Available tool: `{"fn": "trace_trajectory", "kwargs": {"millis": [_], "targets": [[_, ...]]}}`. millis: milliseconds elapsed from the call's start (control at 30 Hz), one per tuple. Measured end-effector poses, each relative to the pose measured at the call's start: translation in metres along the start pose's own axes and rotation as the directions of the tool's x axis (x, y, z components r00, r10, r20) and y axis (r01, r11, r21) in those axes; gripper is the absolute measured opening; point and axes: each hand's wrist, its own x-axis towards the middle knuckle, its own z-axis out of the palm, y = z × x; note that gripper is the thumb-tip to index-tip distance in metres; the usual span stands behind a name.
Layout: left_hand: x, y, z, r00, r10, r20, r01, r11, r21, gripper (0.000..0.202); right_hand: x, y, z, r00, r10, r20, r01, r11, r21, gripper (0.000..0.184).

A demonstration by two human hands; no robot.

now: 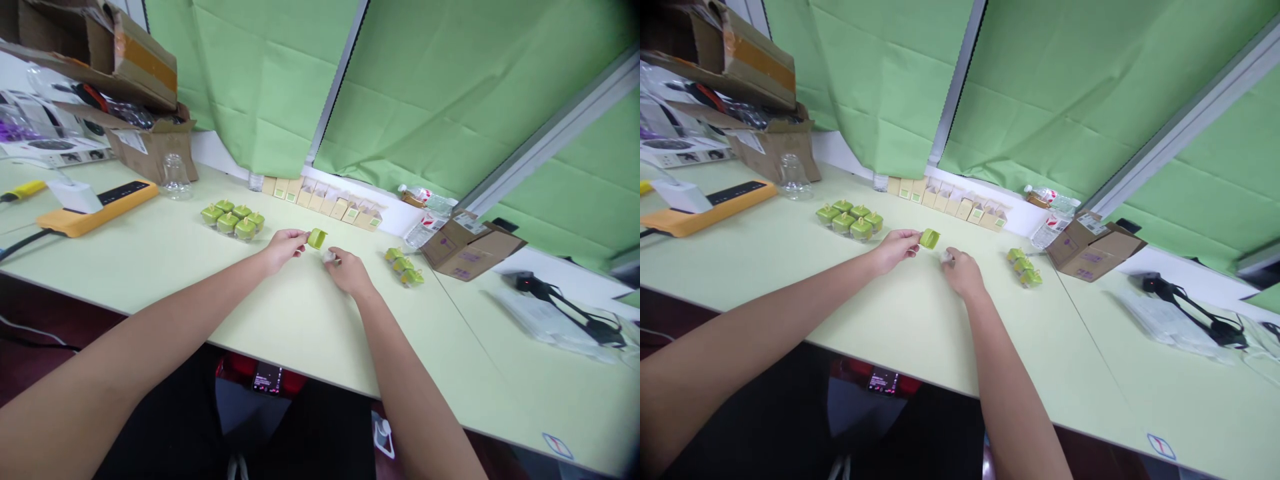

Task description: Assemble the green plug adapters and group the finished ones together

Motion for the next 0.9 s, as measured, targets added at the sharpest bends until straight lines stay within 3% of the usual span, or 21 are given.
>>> {"fn": "trace_trajectory", "kwargs": {"millis": [200, 367, 533, 900], "targets": [[0.001, -0.001, 0.0, 1.0, 0.006, -0.01, -0.005, 0.998, 0.055, 0.023, -0.001, -0.01, 0.002, 0.995, -0.095, -0.018, 0.097, 0.991, 0.091, 0.036], [0.003, -0.002, 0.001, 1.0, 0.021, -0.021, -0.02, 0.996, 0.082, 0.022, 0.003, -0.012, 0.002, 0.994, 0.02, -0.104, 0.014, 0.948, 0.317, 0.034], [0.002, -0.002, 0.001, 0.999, 0.017, -0.037, -0.012, 0.992, 0.122, 0.023, 0.006, -0.013, 0.002, 0.993, 0.082, -0.083, -0.035, 0.889, 0.457, 0.04], [0.002, -0.002, 0.002, 0.999, 0.022, -0.029, -0.017, 0.988, 0.152, 0.024, 0.005, -0.015, 0.004, 0.992, 0.111, -0.056, -0.063, 0.837, 0.544, 0.042]]}}
